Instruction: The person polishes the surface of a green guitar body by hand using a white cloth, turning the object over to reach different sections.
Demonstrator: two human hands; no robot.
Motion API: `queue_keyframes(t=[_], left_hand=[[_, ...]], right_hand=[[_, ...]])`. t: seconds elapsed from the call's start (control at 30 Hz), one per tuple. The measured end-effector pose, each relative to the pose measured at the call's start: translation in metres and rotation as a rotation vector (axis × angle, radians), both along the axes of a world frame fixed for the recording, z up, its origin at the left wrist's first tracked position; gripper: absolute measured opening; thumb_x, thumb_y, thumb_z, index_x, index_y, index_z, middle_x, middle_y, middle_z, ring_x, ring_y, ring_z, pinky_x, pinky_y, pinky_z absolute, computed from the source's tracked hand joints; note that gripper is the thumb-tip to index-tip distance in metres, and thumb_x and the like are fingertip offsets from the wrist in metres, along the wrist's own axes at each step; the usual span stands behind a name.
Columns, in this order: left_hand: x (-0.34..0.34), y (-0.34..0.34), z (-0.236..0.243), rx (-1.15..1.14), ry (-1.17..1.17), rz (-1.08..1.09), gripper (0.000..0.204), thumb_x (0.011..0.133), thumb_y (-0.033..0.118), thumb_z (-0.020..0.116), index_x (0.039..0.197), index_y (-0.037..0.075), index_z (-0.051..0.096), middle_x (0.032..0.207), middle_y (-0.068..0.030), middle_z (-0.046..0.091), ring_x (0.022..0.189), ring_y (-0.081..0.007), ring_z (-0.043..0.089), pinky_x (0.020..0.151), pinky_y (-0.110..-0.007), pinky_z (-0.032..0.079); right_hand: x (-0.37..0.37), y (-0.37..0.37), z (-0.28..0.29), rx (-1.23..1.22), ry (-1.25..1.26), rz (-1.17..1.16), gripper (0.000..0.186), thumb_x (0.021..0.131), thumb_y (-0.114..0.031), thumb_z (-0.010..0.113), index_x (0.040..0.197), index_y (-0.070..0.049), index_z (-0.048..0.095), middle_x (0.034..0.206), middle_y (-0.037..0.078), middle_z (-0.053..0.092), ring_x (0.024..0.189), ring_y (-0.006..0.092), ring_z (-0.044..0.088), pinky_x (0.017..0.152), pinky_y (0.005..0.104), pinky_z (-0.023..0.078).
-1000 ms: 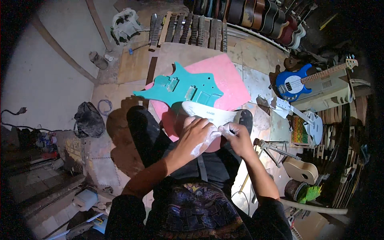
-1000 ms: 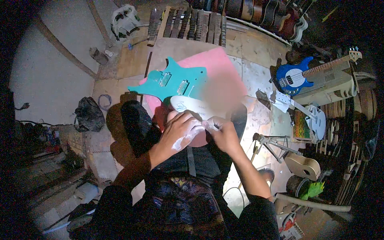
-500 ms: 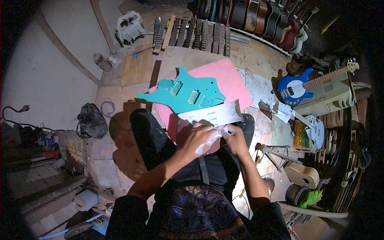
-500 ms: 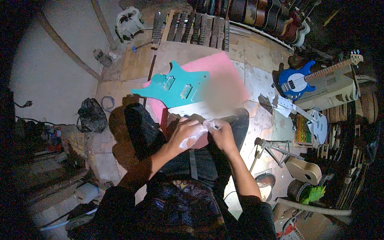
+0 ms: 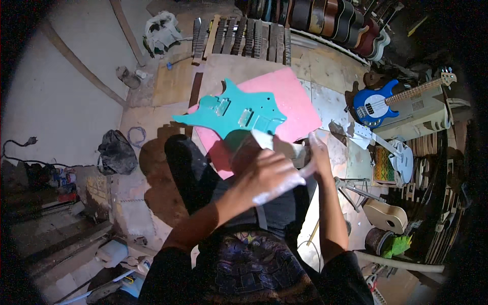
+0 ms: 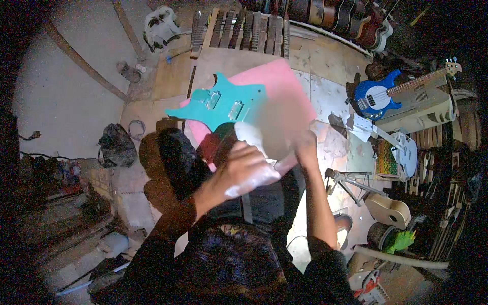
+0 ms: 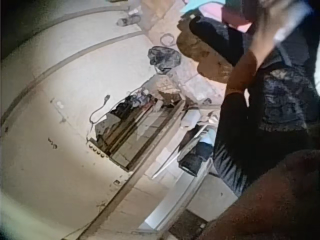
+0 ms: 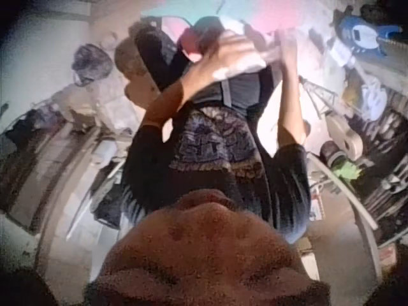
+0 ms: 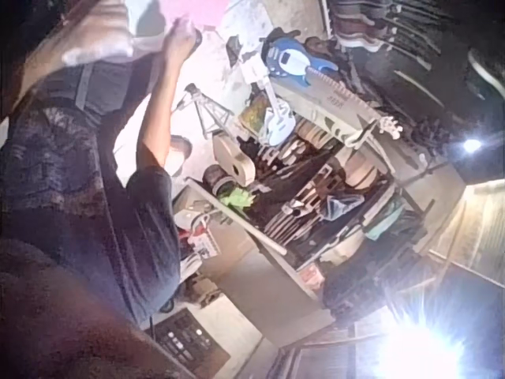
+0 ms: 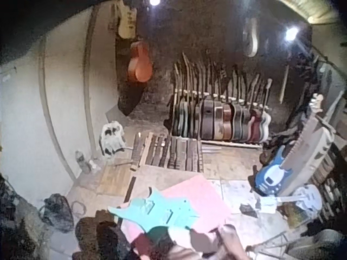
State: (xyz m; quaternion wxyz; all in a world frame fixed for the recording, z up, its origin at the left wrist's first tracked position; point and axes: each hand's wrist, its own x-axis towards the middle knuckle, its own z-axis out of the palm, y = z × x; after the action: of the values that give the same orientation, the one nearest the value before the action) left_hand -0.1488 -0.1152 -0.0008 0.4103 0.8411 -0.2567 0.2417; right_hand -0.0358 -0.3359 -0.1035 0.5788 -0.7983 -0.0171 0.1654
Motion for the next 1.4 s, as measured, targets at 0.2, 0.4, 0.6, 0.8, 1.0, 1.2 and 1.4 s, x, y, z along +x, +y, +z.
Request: queue_keyframes(t=[0.2, 0.4, 0.6, 0.8, 1.0, 1.2, 1.4], left_hand=[[0.006, 0.019, -0.018, 0.056, 0.268, -0.137, 0.031, 0.074, 0.011, 0.070, 0.104, 0.006, 0.065, 0.101, -0.0097, 0.062, 0.104, -0.0282, 0.061, 0.091, -0.042, 0.044], [0.003, 0.024, -0.020, 0.104, 0.265, -0.083, 0.029, 0.079, 0.014, 0.070, 0.107, 0.007, 0.065, 0.103, -0.0098, 0.062, 0.100, -0.0282, 0.063, 0.089, -0.042, 0.045], [0.002, 0.013, -0.055, 0.128, 0.385, 0.031, 0.019, 0.081, 0.017, 0.070, 0.092, 0.005, 0.060, 0.084, -0.0150, 0.065, 0.081, -0.0370, 0.068, 0.072, -0.047, 0.053], [0.019, 0.004, -0.089, 0.302, 0.181, -0.078, 0.008, 0.078, 0.014, 0.063, 0.084, 0.009, 0.062, 0.078, -0.0095, 0.063, 0.079, -0.0292, 0.068, 0.070, -0.041, 0.054], [0.014, -0.025, -0.046, 0.359, -0.323, 0.039, 0.017, 0.078, 0.020, 0.069, 0.068, 0.016, 0.055, 0.064, 0.0032, 0.050, 0.065, -0.0123, 0.060, 0.056, -0.031, 0.048], [-0.010, 0.115, 0.017, -0.164, -0.314, 0.609, 0.015, 0.090, 0.019, 0.066, 0.099, 0.008, 0.071, 0.080, -0.0067, 0.064, 0.076, -0.0213, 0.064, 0.071, -0.034, 0.053], [-0.054, 0.274, -0.005, -0.524, -0.567, 1.822, 0.042, 0.101, 0.037, 0.058, 0.097, -0.005, 0.062, 0.089, -0.0117, 0.063, 0.082, -0.0241, 0.062, 0.079, -0.039, 0.053]], right_hand=[[-0.031, 0.033, 0.076, -0.017, -0.330, 0.348, 0.033, 0.104, -0.030, 0.052, 0.099, -0.001, 0.065, 0.088, 0.006, 0.067, 0.081, 0.0162, 0.063, 0.070, 0.0328, 0.049], [-0.032, 0.058, 0.098, -0.233, -0.603, 0.509, 0.027, 0.086, -0.007, 0.067, 0.113, -0.007, 0.065, 0.087, 0.022, 0.067, 0.077, 0.0417, 0.065, 0.069, 0.0446, 0.051], [-0.031, 0.072, 0.088, -0.339, -0.539, 0.430, 0.029, 0.092, -0.010, 0.069, 0.121, -0.009, 0.063, 0.055, 0.016, 0.049, 0.043, 0.0230, 0.040, 0.047, 0.0385, 0.034], [-0.007, 0.079, 0.020, -0.306, -0.192, 0.317, 0.032, 0.087, -0.002, 0.069, 0.118, 0.000, 0.062, 0.067, 0.015, 0.063, 0.059, 0.0187, 0.059, 0.057, 0.0372, 0.047], [0.108, -0.006, -0.111, -0.556, -0.505, 0.194, 0.023, 0.089, -0.018, 0.063, 0.093, 0.003, 0.073, 0.082, 0.020, 0.071, 0.072, 0.0280, 0.068, 0.069, 0.0406, 0.052], [0.156, -0.141, -0.088, -0.837, -0.308, -0.471, 0.036, 0.092, -0.030, 0.063, 0.084, 0.003, 0.073, 0.071, 0.017, 0.069, 0.068, 0.0284, 0.068, 0.064, 0.0439, 0.049], [0.118, -0.168, -0.058, 0.332, 0.050, -0.606, 0.029, 0.096, -0.034, 0.062, 0.088, -0.007, 0.067, 0.073, 0.003, 0.063, 0.055, 0.0167, 0.057, 0.049, 0.0345, 0.046]])
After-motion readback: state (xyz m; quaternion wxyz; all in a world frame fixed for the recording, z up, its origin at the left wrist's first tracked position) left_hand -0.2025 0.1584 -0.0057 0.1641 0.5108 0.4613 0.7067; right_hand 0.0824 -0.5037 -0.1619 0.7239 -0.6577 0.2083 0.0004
